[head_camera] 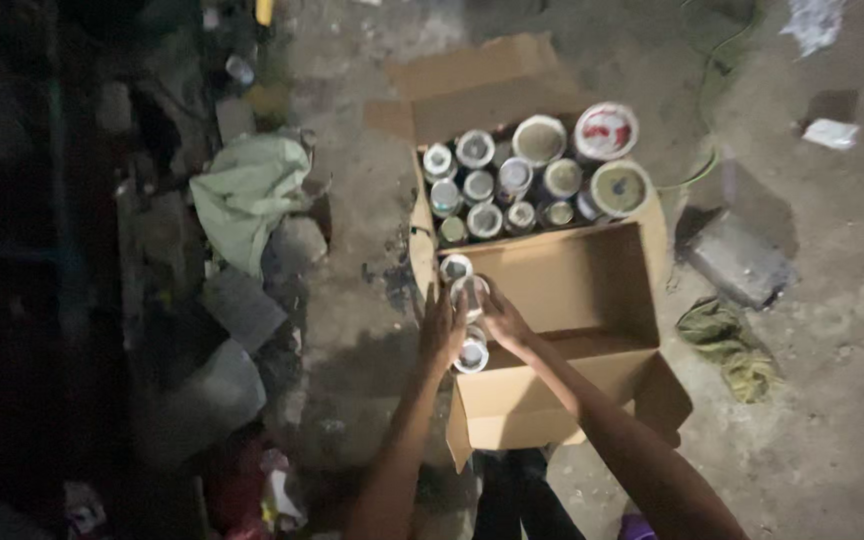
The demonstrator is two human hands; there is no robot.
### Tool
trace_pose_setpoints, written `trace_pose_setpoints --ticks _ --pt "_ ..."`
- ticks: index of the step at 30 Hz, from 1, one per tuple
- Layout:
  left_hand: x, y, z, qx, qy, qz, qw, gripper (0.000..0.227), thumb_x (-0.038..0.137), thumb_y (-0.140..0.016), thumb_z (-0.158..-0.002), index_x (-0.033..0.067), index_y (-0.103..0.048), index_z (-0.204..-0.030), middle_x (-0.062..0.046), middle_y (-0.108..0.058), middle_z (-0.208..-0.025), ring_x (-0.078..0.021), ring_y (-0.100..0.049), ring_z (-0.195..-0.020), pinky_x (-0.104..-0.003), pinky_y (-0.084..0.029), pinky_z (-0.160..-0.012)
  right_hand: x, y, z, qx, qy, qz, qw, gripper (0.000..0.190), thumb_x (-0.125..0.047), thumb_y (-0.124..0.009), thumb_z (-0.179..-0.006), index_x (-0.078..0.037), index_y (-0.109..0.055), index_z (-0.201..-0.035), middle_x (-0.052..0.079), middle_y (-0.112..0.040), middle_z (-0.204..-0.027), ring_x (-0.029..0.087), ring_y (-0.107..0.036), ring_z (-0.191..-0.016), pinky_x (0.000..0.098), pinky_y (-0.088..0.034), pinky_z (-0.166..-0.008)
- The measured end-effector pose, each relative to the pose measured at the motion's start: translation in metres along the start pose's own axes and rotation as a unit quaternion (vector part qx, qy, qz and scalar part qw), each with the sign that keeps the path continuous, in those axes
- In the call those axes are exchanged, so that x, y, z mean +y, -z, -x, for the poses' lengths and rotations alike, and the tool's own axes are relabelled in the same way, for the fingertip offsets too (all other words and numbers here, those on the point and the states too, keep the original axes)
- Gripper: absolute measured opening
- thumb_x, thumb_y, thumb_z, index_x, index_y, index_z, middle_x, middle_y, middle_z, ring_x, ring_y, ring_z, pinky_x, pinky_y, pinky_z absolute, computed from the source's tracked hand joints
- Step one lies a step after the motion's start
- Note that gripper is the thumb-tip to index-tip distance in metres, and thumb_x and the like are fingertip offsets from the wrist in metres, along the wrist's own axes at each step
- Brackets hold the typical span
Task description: The person repeatedly picks up small paint cans from a cluttered shelf and places them into a cardboard box on the floor. The task involves handling the cans one by one, moving them from the shelf to the box in a repetitive cycle.
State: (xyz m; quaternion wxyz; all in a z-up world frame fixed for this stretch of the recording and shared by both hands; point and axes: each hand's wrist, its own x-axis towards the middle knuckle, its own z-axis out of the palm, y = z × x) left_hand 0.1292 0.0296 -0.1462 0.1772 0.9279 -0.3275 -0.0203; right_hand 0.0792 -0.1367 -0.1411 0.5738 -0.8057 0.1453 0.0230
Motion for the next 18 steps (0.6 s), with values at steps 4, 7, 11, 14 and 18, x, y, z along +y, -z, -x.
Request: trace_pose_setpoints --ticks 4,7,11,14,18 --pt "0.007 0.042 -0.006 -0.106 0.212 0.235 0.943 0.054 0.038 -0.043 -0.106 0.0160 -0.041 -0.155 -0.021 -0.045 -0.156 -0.0451 -0.049 -0.135 -0.050 -0.041 -0.110 0.044 -0.025 -0.002 -0.020 0.138 0.404 0.904 0.055 -0.038 -0.047 -0.104 -0.005 -0.044 -0.148 0.022 -0.049 -0.150 0.041 -0.045 -0.135 0.0560 -0.036 -0.105" --pt "0.014 0.054 0.000 -0.075 0.193 0.323 0.923 0.054 0.039 -0.042 -0.106 0.0174 -0.036 -0.156 -0.015 -0.039 -0.163 -0.0426 -0.044 -0.143 -0.052 -0.038 -0.115 0.035 -0.028 0.009 -0.019 0.047 0.312 0.949 0.053 -0.039 -0.043 -0.104 -0.009 -0.043 -0.148 0.017 -0.050 -0.149 0.041 -0.031 -0.143 0.0674 -0.015 -0.110" --pt "0.020 0.044 0.014 0.041 0.146 0.107 0.983 0.044 0.040 -0.052 -0.104 0.0249 -0.050 -0.145 -0.015 -0.019 -0.165 -0.0469 -0.013 -0.153 -0.068 -0.016 -0.117 0.002 -0.021 0.017 0.008 -0.030 0.164 0.986 0.050 -0.045 -0.036 -0.107 -0.016 -0.047 -0.146 0.013 -0.053 -0.146 0.038 -0.033 -0.147 0.0635 -0.009 -0.120" --pt "0.017 0.029 0.011 0.056 0.163 0.148 0.974 0.049 0.040 -0.048 -0.103 0.0197 -0.053 -0.147 -0.011 -0.012 -0.167 -0.0487 -0.005 -0.154 -0.074 -0.007 -0.117 -0.019 -0.012 0.016 -0.002 0.026 0.203 0.979 0.046 -0.040 -0.037 -0.110 -0.013 -0.045 -0.147 0.017 -0.052 -0.146 0.043 -0.032 -0.145 0.0684 -0.009 -0.117" --pt "0.012 0.024 0.010 -0.003 0.188 0.167 0.968 0.039 0.040 -0.041 -0.109 0.0206 -0.067 -0.132 -0.009 -0.012 -0.172 -0.0462 -0.001 -0.156 -0.070 -0.003 -0.121 -0.049 -0.004 0.015 0.012 0.062 0.271 0.961 0.042 -0.037 -0.049 -0.102 -0.009 -0.056 -0.132 0.018 -0.067 -0.127 0.043 -0.053 -0.129 0.0614 -0.030 -0.109"
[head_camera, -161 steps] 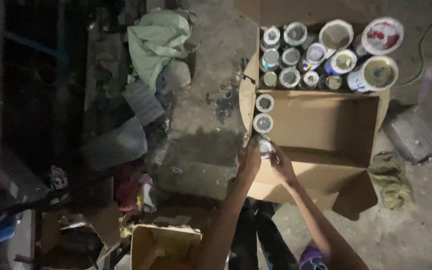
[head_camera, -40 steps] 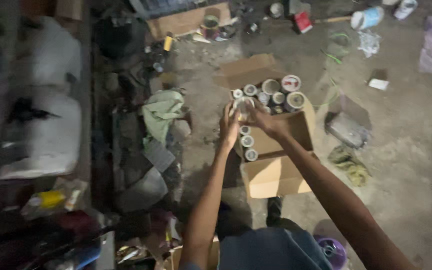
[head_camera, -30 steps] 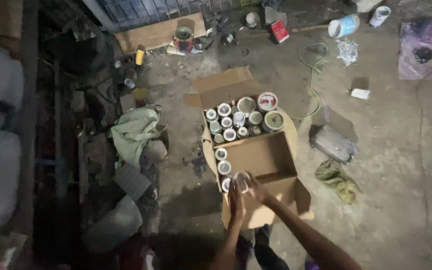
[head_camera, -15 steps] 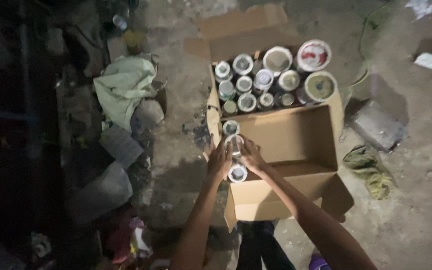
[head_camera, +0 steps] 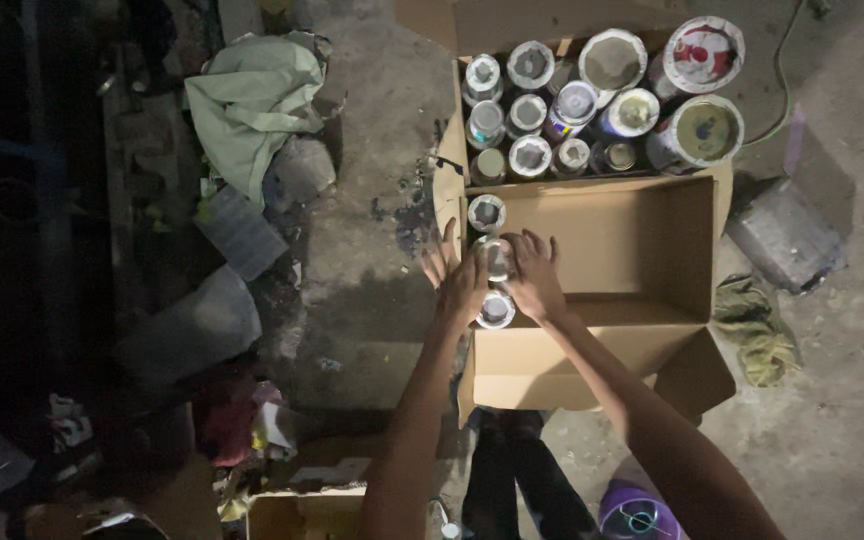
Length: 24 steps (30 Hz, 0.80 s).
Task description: The person repeatedly picks up small paint cans from a cluttered shelf and places them into a cardboard box on the floor. The task involves handling the cans one by one, moving them from the shelf to the box in a repetitive cycle.
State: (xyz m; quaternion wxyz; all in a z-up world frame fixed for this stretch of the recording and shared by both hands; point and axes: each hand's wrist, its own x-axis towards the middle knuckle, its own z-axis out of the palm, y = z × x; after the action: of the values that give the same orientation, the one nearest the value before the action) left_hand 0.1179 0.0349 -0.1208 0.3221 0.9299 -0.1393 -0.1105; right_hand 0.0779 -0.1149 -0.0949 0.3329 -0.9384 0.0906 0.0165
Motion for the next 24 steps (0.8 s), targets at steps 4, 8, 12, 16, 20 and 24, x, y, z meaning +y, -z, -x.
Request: trace_pose_setpoints --ticks 4,8,12,16,20,24 --pt "0.007 0.004 -0.006 0.014 -0.041 0.031 0.999 0.041 0.041 -0.042 -0.108 0.0215 -0.068 -0.133 -0.010 -0.017 -0.169 -0.0429 -0.008 -0.154 -0.069 -0.006 -0.119 -0.016 0.017 0.004 0.027 -0.007 -0.197 0.980 0.046 -0.036 -0.037 -0.111 0.000 -0.057 -0.133 0.026 -0.070 -0.116 0.043 -0.067 -0.111 0.0473 -0.049 -0.099" --pt "0.004 0.005 -0.011 0.059 -0.066 -0.008 0.996 0.038 0.041 -0.046 -0.108 0.0219 -0.069 -0.132 -0.009 -0.023 -0.170 -0.0412 -0.015 -0.155 -0.066 -0.012 -0.122 -0.026 0.016 0.000 0.047 -0.016 -0.212 0.976 0.052 -0.038 -0.036 -0.111 0.002 -0.054 -0.138 0.029 -0.069 -0.117 0.043 -0.067 -0.109 0.0469 -0.051 -0.095" --pt "-0.003 0.008 -0.008 0.053 -0.076 0.005 0.996 0.035 0.039 -0.050 -0.107 0.0222 -0.070 -0.129 -0.014 -0.019 -0.169 -0.0434 -0.016 -0.154 -0.067 -0.013 -0.120 -0.029 0.011 -0.001 0.014 -0.066 -0.259 0.964 0.058 -0.045 -0.035 -0.108 0.000 -0.052 -0.142 0.027 -0.070 -0.118 0.038 -0.072 -0.103 0.0432 -0.057 -0.089" --pt "-0.005 0.005 -0.010 0.070 -0.084 0.003 0.994 0.036 0.039 -0.048 -0.110 0.0213 -0.070 -0.132 -0.012 -0.020 -0.170 -0.0409 -0.018 -0.154 -0.066 -0.016 -0.121 -0.029 0.008 0.001 0.014 -0.092 -0.301 0.949 0.060 -0.045 -0.035 -0.106 -0.003 -0.047 -0.146 0.026 -0.068 -0.125 0.037 -0.072 -0.108 0.0413 -0.059 -0.088" --pt "-0.011 0.006 -0.014 0.067 -0.100 -0.001 0.993 0.039 0.041 -0.048 -0.107 0.0203 -0.068 -0.133 -0.014 -0.020 -0.171 -0.0420 -0.017 -0.155 -0.064 -0.016 -0.121 -0.021 0.004 0.000 0.059 -0.004 -0.231 0.971 0.055 -0.042 -0.040 -0.111 -0.001 -0.048 -0.147 0.028 -0.068 -0.128 0.041 -0.068 -0.118 0.0446 -0.054 -0.098" --pt "-0.013 0.007 -0.010 0.046 -0.074 -0.010 0.996 0.035 0.040 -0.053 -0.106 0.0238 -0.068 -0.133 -0.015 -0.024 -0.166 -0.0424 -0.020 -0.151 -0.066 -0.015 -0.117 -0.018 -0.001 0.004 0.040 -0.029 -0.215 0.975 0.051 -0.040 -0.039 -0.111 -0.005 -0.050 -0.146 0.027 -0.067 -0.127 0.046 -0.065 -0.117 0.0462 -0.053 -0.096"
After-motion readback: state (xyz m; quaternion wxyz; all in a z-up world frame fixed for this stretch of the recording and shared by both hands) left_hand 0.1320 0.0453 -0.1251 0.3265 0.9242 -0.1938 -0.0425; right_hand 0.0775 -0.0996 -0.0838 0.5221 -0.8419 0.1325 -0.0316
